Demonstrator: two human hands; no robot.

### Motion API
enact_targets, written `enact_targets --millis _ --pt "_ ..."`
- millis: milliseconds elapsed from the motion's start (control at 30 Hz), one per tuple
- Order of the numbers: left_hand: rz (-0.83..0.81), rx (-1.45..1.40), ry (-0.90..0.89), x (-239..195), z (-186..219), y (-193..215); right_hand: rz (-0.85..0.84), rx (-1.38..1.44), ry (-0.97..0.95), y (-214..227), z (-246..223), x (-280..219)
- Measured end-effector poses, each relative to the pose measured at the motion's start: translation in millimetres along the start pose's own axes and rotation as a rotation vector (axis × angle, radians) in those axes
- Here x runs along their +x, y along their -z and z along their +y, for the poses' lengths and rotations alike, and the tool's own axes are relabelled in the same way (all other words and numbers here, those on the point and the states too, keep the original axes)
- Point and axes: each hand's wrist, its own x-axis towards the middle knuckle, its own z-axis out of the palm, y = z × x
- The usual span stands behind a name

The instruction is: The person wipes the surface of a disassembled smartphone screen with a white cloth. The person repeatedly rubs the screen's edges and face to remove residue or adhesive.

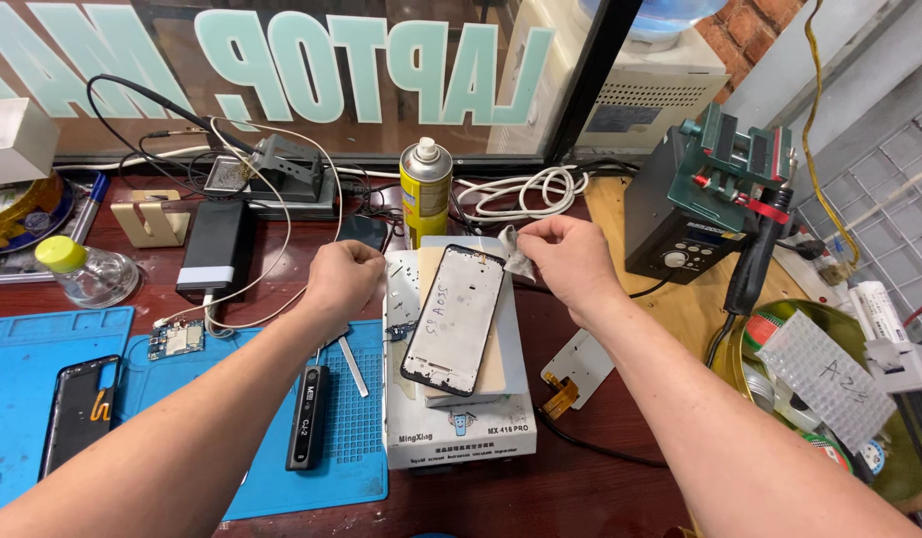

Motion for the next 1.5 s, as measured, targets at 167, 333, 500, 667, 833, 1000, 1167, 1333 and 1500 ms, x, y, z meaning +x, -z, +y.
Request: enact_targets --millis 167,333,500,667,833,1000,1167,1333,1500 --pt "0.015 0.191 -0.240 -56.4 46.6 -6.2 0.036 -0.219 0.261 -6.5 -4.5 8.2" --pt "-0.143 0.539 -0.336 -108.5 76.7 -18.6 -0.084 -0.552 0.382 -43.0 -12.0 17.2" --pt "-0.165 0.550 -0.331 -113.2 82.9 -23.1 -0.165 -0.719 0.290 -40.6 -13.9 33.4" --pt "-0.197 0.541 -0.302 -110.4 80.2 -25.1 -0.221 -0.788 0.232 -49.5 -11.4 58.9" --pt "-0.198 0.559 -0.298 -110.4 80.7 -23.9 -0.317 -0.762 0.201 -48.0 -3.2 75.8" --pt "-0.162 0.587 -0.298 -111.6 83.4 -20.6 -0.294 -0.632 0.006 0.5 -4.9 84.3" --pt "-0.197 0.570 -0.271 -112.8 84.0 -21.8 -0.218 -0.599 0.082 -3.7 11.1 59.2" --pt "-0.170 0.611 -0.311 -111.4 84.1 -20.4 0.000 -0.305 0.011 -9.2 10.6 42.4" --pt "-0.036 0.491 -0.353 -90.2 79.3 -27.8 0.026 -0.095 -0.026 13.7 17.8 34.6"
